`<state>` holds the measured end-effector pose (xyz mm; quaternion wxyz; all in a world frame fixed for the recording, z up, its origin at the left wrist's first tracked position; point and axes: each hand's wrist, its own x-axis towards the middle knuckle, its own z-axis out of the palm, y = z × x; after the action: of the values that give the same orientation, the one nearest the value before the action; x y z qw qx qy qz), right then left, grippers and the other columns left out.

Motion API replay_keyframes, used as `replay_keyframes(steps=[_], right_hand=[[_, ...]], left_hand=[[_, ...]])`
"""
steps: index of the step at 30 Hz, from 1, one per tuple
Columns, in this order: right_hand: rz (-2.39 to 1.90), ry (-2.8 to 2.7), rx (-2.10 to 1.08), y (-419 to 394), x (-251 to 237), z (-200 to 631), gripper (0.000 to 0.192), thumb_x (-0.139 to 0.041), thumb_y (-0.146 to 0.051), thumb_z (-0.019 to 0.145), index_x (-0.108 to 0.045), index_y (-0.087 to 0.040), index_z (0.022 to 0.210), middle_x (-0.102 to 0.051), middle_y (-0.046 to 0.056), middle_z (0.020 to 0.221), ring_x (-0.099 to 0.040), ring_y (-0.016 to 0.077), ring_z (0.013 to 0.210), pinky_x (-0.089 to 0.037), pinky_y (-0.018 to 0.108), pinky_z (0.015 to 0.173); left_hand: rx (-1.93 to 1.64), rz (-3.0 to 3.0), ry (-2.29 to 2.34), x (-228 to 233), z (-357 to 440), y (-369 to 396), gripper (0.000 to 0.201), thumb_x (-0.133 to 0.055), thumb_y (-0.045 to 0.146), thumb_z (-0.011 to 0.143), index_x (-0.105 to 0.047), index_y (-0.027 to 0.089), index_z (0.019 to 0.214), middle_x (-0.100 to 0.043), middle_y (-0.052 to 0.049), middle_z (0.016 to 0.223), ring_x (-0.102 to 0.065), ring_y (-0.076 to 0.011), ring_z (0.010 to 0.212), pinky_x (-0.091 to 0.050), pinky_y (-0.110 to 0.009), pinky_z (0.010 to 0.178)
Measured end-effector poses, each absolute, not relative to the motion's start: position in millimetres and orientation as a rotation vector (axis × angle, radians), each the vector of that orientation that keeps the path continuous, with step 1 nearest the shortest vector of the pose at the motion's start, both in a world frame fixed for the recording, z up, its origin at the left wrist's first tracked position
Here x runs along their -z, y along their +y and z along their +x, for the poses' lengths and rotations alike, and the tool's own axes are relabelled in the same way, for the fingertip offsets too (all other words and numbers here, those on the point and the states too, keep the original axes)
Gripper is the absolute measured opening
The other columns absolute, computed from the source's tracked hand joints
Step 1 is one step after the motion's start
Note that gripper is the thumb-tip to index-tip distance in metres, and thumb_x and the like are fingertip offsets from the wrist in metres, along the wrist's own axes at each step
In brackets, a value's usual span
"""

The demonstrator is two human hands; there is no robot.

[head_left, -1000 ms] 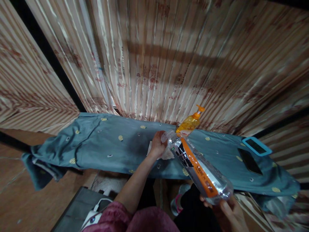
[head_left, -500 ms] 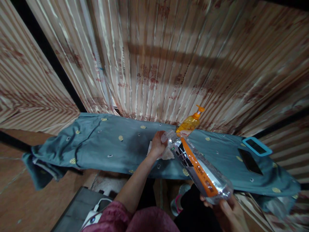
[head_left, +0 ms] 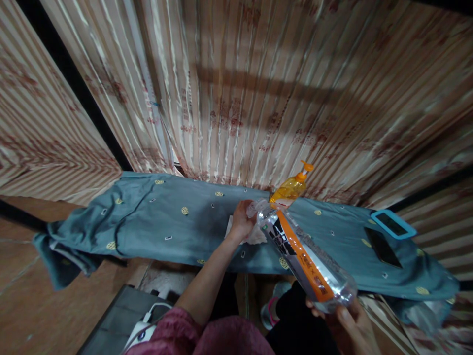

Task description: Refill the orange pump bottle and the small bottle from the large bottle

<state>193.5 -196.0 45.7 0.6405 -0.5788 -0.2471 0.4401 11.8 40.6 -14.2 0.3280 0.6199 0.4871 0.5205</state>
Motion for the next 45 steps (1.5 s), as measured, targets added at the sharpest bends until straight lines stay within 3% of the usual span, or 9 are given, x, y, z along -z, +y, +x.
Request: replay_keyframes(steps=[23,29,45], right_hand=[[-1.321,-0.573,-1.026,-195.5,-45.7,193.3,0.061,-0.090,-0.052,0.064,-0.069,-0.023,0.113,-0.077,0.002,0.075,-0.069,0.0163,0.060,-0.056,0.024,0.061],[-1.321,-0.563,-1.019,-195.6,-49.2,190.5,0.068,-0.090,-0.053,0.065,-0.066,-0.023,0.121,-0.078,0.003,0.079,-0.068,0.0169,0.060,-0.056,0.027,0.062],[-1.330,-0.579,-1.010,-195.4,-50.8,189.3,0.064,-0.090,-0.055,0.064,-0.069,-0.023,0.115,-0.076,0.002,0.074,-0.068,0.0169,0.060,-0.055,0.026,0.061]], left_hand=[[-1.371,1.609,1.268,14.2,12.8,40.7,0.031,-0.073,0.012,0.074,-0.067,0.018,0.104,-0.072,-0.007,0.104,-0.068,-0.0248,0.100,-0.054,-0.040,0.093],[-1.352,1.618,1.291,12.4,12.0,39.5,0.032,-0.072,0.012,0.074,-0.067,0.018,0.104,-0.072,-0.006,0.102,-0.068,-0.0236,0.098,-0.055,-0.039,0.092],[-1.378,1.605,1.264,14.4,12.3,41.0,0.031,-0.073,0.013,0.074,-0.068,0.018,0.104,-0.072,-0.008,0.104,-0.069,-0.0260,0.102,-0.054,-0.041,0.094]])
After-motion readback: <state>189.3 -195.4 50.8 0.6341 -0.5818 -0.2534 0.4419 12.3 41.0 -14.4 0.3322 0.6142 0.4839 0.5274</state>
